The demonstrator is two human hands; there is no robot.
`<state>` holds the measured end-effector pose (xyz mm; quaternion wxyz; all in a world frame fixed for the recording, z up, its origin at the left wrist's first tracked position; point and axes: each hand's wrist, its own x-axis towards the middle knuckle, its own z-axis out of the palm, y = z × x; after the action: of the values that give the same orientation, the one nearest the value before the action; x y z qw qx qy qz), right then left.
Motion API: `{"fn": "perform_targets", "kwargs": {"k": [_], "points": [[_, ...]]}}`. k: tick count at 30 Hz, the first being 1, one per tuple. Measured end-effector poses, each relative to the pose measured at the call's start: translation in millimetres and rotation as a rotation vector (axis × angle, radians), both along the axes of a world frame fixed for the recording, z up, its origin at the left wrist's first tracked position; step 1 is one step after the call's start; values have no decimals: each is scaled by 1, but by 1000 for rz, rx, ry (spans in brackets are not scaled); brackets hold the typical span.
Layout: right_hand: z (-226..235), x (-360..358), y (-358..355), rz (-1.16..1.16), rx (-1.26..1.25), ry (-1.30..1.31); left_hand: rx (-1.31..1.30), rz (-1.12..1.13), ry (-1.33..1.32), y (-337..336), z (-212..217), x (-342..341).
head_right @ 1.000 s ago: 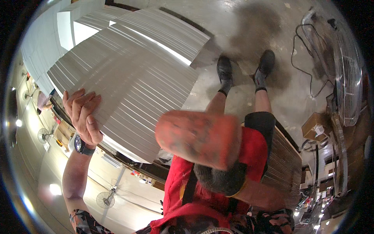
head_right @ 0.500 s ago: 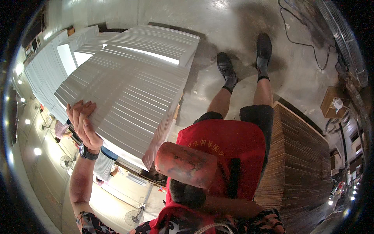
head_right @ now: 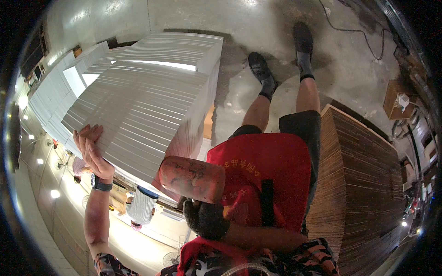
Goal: The person uses a mallet to strike and secure white furniture panels together, moving between different assemblies on the workshop floor.
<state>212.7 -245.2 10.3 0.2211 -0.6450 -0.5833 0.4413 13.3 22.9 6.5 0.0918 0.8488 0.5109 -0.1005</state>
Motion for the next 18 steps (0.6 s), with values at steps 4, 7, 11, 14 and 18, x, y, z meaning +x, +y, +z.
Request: {"fn": "perform_targets", "kwargs": {"k": [4, 7, 11, 14, 18], "points": [[-5, -14, -13, -12, 67, -160, -2, 14, -10, 0, 0, 2], [-10, -29, -30, 143, 41, -307, 5, 11, -39, -1, -4, 1], [-14, -20, -19, 131, 93, -379, -9, 15, 11, -2, 2, 0], [-10, 0, 8, 472, 366, -477, -13, 13, 30, -5, 6, -1], [-5, 5, 47, 1760, 1322, -1105, -3, -6, -33, -1, -6, 5]]}}
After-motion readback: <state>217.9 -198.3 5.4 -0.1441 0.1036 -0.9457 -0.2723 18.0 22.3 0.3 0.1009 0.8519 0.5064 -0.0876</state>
